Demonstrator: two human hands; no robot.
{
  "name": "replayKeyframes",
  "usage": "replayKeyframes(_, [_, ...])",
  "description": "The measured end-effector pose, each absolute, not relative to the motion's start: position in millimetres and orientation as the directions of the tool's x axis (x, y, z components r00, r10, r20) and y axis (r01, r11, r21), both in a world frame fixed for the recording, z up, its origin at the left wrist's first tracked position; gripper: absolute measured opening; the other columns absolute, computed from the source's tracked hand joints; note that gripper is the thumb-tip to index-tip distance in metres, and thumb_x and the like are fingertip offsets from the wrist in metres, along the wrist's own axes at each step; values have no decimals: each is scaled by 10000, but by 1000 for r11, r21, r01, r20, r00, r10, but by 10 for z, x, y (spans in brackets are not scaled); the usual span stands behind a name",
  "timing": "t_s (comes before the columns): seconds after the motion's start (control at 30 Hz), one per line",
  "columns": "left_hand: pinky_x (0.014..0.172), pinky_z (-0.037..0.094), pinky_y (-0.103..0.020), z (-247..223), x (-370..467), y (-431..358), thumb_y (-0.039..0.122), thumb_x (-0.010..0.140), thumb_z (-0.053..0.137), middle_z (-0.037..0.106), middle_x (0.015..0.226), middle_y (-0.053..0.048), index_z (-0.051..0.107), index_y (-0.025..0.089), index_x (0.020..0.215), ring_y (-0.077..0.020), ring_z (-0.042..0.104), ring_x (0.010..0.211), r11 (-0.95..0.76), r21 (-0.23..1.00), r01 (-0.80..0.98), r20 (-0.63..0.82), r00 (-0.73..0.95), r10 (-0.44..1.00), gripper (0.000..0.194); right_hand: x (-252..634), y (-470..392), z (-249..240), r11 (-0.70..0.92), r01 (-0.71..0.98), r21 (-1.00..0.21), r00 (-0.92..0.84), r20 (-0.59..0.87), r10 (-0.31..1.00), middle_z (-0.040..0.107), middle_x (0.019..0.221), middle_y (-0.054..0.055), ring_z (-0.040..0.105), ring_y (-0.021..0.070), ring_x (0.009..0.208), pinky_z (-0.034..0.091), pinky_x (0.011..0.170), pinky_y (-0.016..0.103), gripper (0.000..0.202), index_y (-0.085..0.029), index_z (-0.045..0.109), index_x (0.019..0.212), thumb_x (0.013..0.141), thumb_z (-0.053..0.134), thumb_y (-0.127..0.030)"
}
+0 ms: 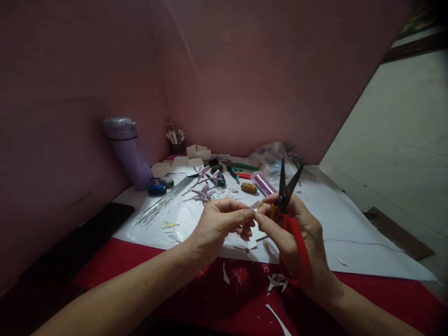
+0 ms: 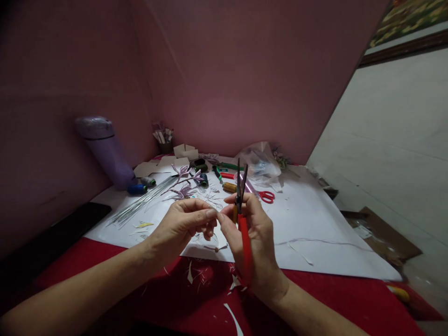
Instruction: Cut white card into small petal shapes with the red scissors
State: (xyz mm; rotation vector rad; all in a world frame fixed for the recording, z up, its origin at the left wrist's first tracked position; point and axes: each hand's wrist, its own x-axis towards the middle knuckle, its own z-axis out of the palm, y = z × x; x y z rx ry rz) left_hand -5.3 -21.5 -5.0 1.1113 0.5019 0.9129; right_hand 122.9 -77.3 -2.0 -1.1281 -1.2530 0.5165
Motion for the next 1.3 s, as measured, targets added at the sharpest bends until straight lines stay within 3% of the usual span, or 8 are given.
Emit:
replayKeyframes(0.13, [461,410,-187,-34,-43,-207,186,698,697,576,537,-8,631,104,635,-65,498,448,220,896,-386,45,571,819,123,1243,-760,-19,400,190,-897,287,440,851,576,702,-32,550,100,573,455,530,221,189,-196,528,892,754,655,-219])
replayKeyframes(0.4, [482,390,-136,21,-73,-156,159,687,695,607,628,-34,620,83,651,-38,513,500,427,812,-398,-84,643,761,113,1269,-723,-46,402,-77,-912,248,374,894,630,693,-14,603,120,562,501,538,239,147,-193,538,912,777,594,-192])
replayKeyframes(0.8, [484,372,-154,-12,-52,-148,182,670,710,599,627,-32,601,92,661,-52,517,517,387,842,-375,-84,618,782,141,1260,-761,-72,414,-16,-910,214,402,890,606,734,-9,616,139,624,503,571,262,187,-199,543,931,762,623,-195])
replayKeyframes(1.1, [441,336,-190,19,-14,-212,194,650,711,544,512,11,602,109,614,-57,460,440,221,899,-377,-3,500,866,143,1250,-786,-101,414,179,-893,238,447,862,586,736,-14,560,117,605,465,549,237,217,-200,533,952,766,642,-214])
replayKeyframes(1.3, [441,336,-191,10,-17,-220,188,645,706,554,528,7,600,108,620,-59,467,438,260,884,-389,-18,526,850,136,1241,-781,-97,415,211,-885,256,460,850,578,728,-15,555,120,605,464,547,239,187,-205,531,939,780,628,-211])
